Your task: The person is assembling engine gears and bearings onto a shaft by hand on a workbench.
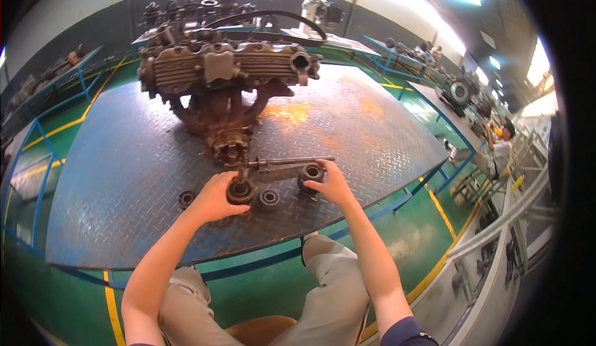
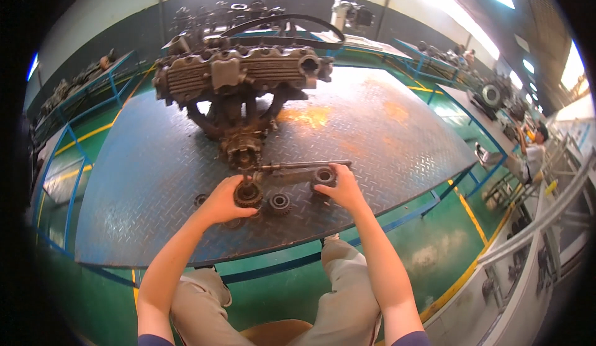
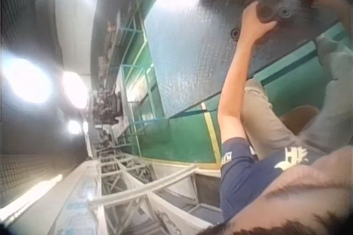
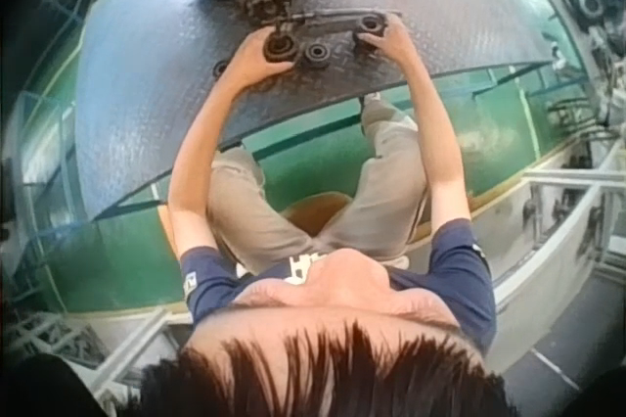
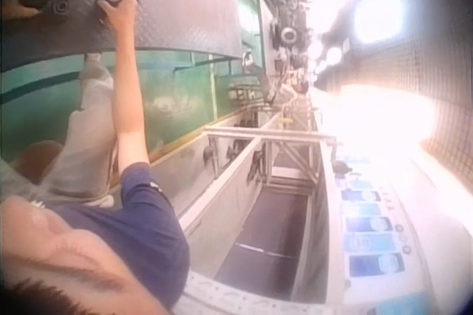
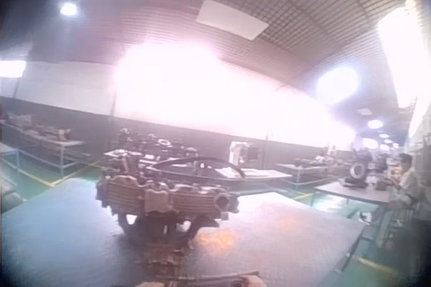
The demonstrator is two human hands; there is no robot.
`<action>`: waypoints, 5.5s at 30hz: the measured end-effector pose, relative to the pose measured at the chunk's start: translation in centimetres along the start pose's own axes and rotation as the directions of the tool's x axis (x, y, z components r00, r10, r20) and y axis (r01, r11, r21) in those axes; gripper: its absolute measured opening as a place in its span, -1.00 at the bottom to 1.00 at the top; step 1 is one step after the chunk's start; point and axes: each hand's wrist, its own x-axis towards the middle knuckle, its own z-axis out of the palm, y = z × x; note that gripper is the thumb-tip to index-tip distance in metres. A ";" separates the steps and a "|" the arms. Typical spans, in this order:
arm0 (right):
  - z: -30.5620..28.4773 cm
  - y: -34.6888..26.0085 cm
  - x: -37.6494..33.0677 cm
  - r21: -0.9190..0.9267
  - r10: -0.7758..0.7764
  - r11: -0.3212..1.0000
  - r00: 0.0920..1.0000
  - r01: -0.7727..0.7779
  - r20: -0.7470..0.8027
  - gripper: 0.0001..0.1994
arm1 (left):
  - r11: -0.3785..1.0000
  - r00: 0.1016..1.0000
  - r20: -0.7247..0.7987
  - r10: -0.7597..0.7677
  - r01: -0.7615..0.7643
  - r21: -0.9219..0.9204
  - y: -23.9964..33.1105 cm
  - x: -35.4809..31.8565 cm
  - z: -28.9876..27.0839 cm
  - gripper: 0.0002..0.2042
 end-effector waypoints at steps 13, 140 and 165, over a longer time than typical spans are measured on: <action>-0.9 1.6 -0.5 0.131 0.118 0.983 0.990 -0.127 0.073 -0.42 | 0.999 0.999 0.020 -0.027 0.028 -0.019 0.2 0.6 0.6 -0.16; -2.0 -0.8 1.7 -0.001 -0.016 1.000 0.989 0.017 0.144 -0.56 | 0.997 1.000 0.000 -0.010 0.010 -0.072 -0.4 -0.2 0.8 -0.21; 0.9 -2.4 -2.3 -0.226 0.104 0.962 0.973 -0.151 -0.207 -0.12 | 0.988 0.998 -0.018 -0.068 0.064 -0.139 0.7 -0.1 0.4 -0.22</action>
